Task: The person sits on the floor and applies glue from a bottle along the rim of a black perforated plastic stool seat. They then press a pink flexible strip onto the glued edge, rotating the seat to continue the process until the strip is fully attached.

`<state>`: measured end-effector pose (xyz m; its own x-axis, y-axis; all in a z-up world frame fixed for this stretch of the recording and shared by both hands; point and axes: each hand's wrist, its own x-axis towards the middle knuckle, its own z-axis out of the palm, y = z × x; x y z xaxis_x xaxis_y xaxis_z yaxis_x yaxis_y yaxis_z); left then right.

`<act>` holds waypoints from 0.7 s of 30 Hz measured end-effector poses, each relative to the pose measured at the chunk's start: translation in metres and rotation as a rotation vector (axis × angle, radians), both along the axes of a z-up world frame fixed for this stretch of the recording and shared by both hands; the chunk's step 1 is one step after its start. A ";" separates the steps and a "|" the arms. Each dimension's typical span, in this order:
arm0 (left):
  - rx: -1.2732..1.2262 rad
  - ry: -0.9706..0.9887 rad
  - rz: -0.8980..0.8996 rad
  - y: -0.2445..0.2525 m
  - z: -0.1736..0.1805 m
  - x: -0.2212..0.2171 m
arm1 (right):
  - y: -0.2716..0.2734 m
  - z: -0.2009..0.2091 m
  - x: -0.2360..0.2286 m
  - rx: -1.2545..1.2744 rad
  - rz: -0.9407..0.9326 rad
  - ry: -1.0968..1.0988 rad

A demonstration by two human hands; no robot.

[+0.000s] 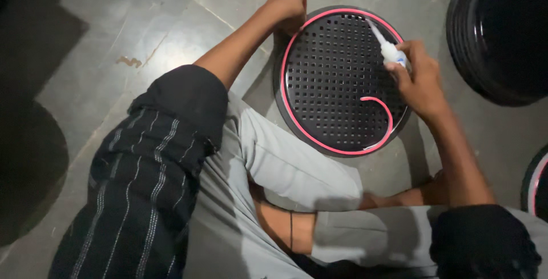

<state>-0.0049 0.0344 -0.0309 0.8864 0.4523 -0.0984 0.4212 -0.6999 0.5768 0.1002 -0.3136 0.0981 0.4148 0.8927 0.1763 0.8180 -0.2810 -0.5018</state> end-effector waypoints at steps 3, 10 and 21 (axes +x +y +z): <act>-0.048 0.112 0.032 0.002 0.003 -0.003 | 0.007 0.013 -0.011 -0.021 0.055 -0.013; -0.058 0.260 0.032 -0.001 0.011 0.002 | 0.024 0.042 -0.015 -0.090 0.185 -0.290; -0.198 0.257 0.103 -0.014 0.041 -0.018 | 0.066 0.059 -0.016 -0.178 0.307 -0.660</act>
<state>-0.0232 0.0204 0.0096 0.7721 0.4876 -0.4076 0.6329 -0.5313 0.5632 0.0840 -0.2477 0.1570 0.0003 0.9895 0.1443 0.9882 -0.0225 0.1517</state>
